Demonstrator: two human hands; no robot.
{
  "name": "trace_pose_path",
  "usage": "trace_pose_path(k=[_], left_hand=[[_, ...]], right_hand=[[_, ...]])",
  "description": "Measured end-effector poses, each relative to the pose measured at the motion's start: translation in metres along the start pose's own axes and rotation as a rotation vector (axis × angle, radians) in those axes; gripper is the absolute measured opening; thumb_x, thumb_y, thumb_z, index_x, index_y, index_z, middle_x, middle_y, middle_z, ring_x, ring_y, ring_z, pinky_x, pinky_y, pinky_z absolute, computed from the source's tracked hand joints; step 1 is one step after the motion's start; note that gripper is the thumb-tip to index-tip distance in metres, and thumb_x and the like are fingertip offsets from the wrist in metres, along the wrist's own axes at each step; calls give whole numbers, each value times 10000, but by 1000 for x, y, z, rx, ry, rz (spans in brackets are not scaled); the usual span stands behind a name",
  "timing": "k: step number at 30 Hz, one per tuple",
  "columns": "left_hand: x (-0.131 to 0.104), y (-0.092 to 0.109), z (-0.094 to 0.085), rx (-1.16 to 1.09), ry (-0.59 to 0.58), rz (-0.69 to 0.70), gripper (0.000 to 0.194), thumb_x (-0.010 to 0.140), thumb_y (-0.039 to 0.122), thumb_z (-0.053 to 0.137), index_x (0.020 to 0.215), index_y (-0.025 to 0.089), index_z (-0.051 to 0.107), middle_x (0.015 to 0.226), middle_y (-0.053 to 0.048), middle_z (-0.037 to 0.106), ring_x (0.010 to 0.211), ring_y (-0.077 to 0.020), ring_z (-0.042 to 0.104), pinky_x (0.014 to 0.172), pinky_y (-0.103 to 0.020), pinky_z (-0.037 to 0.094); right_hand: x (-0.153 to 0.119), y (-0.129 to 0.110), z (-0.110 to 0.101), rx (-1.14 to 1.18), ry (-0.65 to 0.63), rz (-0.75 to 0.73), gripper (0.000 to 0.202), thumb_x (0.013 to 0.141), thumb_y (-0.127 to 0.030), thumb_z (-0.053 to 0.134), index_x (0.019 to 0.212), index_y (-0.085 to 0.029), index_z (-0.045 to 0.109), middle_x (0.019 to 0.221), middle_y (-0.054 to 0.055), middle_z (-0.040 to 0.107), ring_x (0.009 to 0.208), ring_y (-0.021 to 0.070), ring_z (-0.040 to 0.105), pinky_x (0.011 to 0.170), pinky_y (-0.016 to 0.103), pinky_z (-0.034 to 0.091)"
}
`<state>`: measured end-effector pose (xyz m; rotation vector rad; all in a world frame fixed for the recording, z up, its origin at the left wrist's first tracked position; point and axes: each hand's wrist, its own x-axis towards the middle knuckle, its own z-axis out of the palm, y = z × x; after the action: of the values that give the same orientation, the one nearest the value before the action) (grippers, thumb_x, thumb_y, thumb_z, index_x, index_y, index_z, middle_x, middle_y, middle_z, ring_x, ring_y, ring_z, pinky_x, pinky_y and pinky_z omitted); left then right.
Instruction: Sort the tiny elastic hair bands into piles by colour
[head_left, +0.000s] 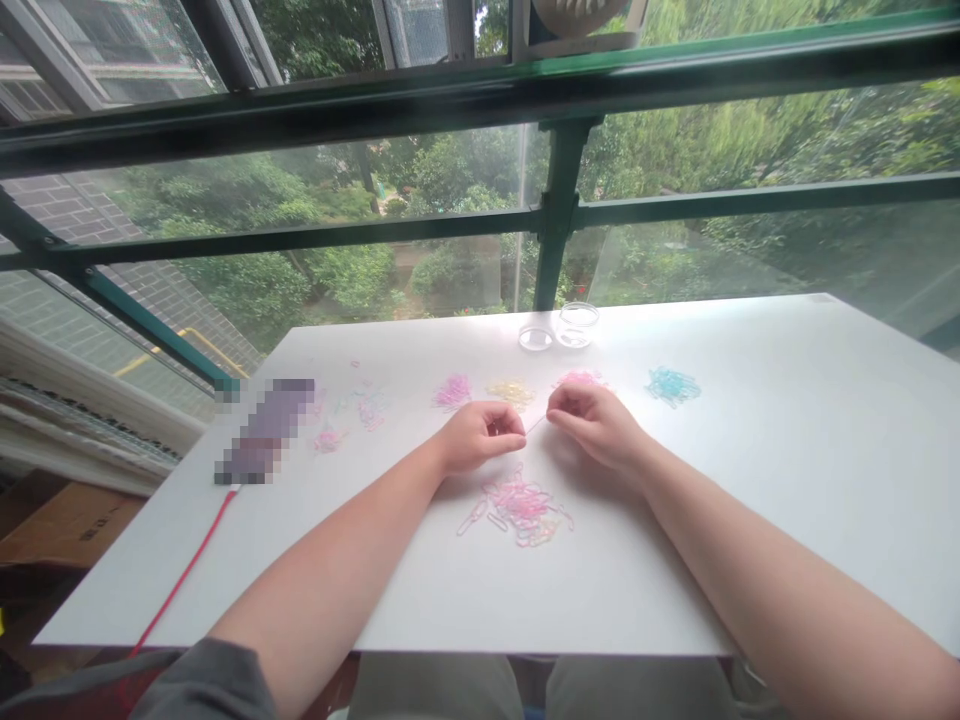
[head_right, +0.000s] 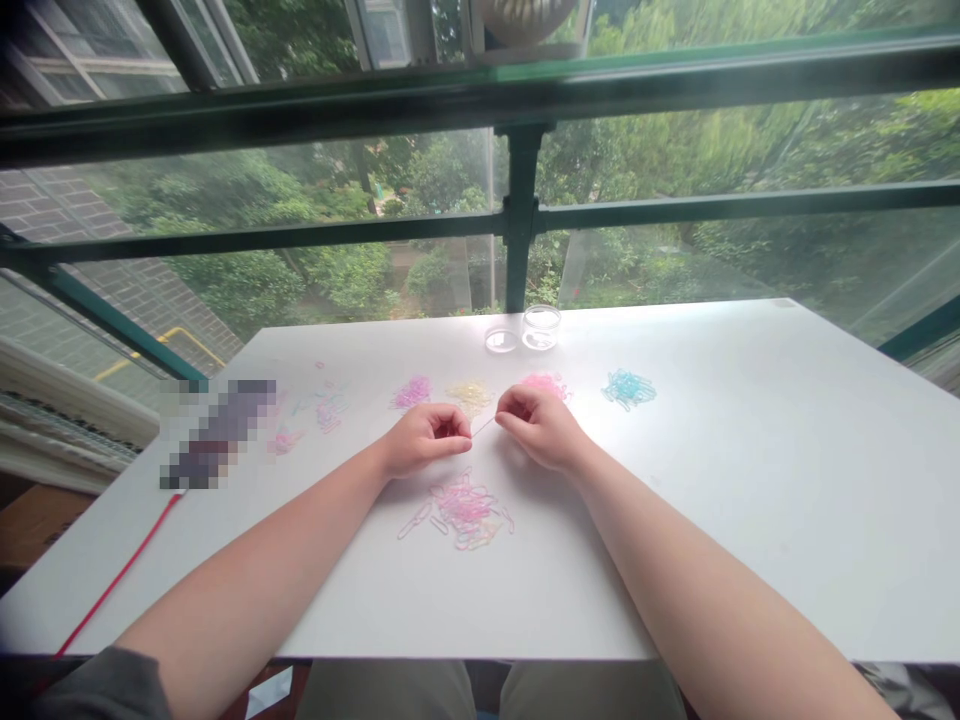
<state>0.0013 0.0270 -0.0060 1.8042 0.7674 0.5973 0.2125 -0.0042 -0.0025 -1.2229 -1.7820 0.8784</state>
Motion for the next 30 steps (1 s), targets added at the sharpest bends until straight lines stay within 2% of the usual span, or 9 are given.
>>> trace_pose_path(k=[3,5,11,18,25,30], left_hand=[[-1,1,1,18,-5,8,187,711,296,661,736,121,602,645,8,540,550,-67,431,517,-195,352],[-1,2,1,34,2,12,181,723,298,650,741,123,606,650,10,542,558,-69,434,526,-196,356],[-1,2,2,95,57,12,209,746,337,627,749,128,612,659,-1,562,555,-77,441,531,-204,367],[0,2,2,92,114,-7,243,749,376,625,745,135,598,643,8,549,548,-75,435,527,-205,362],[-1,2,2,115,83,-4,231,758,364,610,731,137,580,632,12,522,552,-77,422,524,-206,344],[-1,2,2,45,64,13,201,788,332,571,719,150,523,594,45,445,535,-68,373,522,-203,316]], right_hand=[[-3,-3,3,127,-210,44,95,775,-248,560,727,-179,515,617,-26,482,546,105,428,520,246,347],[-4,-5,3,192,-250,69,107,794,-259,548,737,-183,500,603,-35,461,524,99,415,499,240,337],[-6,-10,5,260,-271,106,144,825,-293,527,740,-203,453,608,-38,456,508,102,441,471,234,352],[-8,-13,9,114,-290,45,181,863,-293,467,709,-199,451,603,-32,461,510,101,439,475,230,349],[-7,-10,11,56,-267,12,104,848,-228,468,749,-195,469,582,-42,444,512,101,426,486,230,328],[-8,-10,11,62,-268,-9,101,843,-217,474,745,-192,465,598,-39,442,522,99,413,496,235,325]])
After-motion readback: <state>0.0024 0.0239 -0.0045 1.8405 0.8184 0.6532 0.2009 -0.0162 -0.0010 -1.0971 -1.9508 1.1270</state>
